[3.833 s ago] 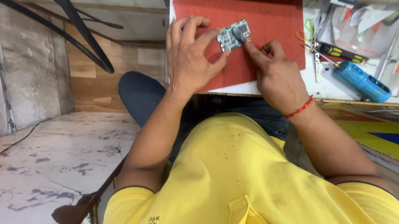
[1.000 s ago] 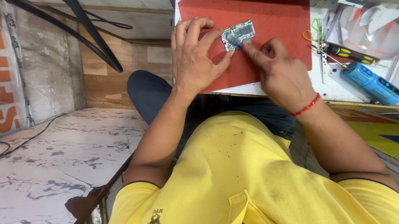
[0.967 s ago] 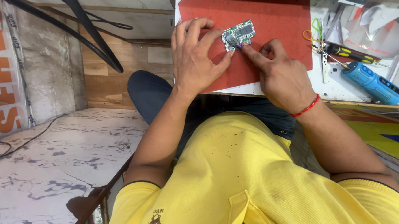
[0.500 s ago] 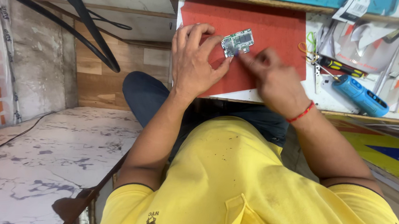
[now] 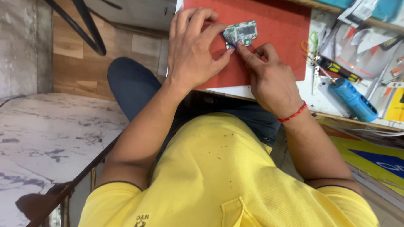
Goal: The person scrubs a small circuit board with a toothbrush on a red mat. They then pick up a black smartphone battery, connect a red wire to it, and repeatedly press a button on the battery while holding it.
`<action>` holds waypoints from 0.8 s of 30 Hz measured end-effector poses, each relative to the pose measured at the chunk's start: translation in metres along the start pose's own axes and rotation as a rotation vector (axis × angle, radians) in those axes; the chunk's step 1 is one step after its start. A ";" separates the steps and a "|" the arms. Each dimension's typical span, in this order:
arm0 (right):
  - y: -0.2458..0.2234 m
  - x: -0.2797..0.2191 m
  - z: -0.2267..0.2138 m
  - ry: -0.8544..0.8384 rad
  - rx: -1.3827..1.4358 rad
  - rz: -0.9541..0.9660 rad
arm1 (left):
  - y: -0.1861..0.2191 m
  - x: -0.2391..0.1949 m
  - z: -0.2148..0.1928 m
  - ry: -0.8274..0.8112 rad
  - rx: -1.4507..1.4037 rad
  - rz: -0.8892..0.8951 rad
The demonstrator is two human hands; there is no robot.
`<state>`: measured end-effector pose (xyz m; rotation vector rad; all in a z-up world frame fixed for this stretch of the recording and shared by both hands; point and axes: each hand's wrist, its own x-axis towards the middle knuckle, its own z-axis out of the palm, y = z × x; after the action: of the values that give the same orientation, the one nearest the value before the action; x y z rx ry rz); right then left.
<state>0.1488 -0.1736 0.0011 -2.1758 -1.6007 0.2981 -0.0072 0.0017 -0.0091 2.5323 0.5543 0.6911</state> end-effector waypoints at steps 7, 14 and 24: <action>-0.020 0.004 -0.026 -0.115 0.029 0.013 | 0.001 0.005 0.000 0.016 -0.005 0.008; -0.028 0.010 -0.023 -0.065 -0.004 0.056 | 0.004 0.002 0.003 0.018 -0.026 -0.022; -0.023 0.007 -0.007 -0.035 -0.018 -0.048 | -0.003 0.003 0.002 0.030 -0.042 -0.011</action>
<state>0.1343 -0.1623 0.0177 -2.1533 -1.6779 0.3107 -0.0044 0.0047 -0.0114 2.4817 0.5586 0.7308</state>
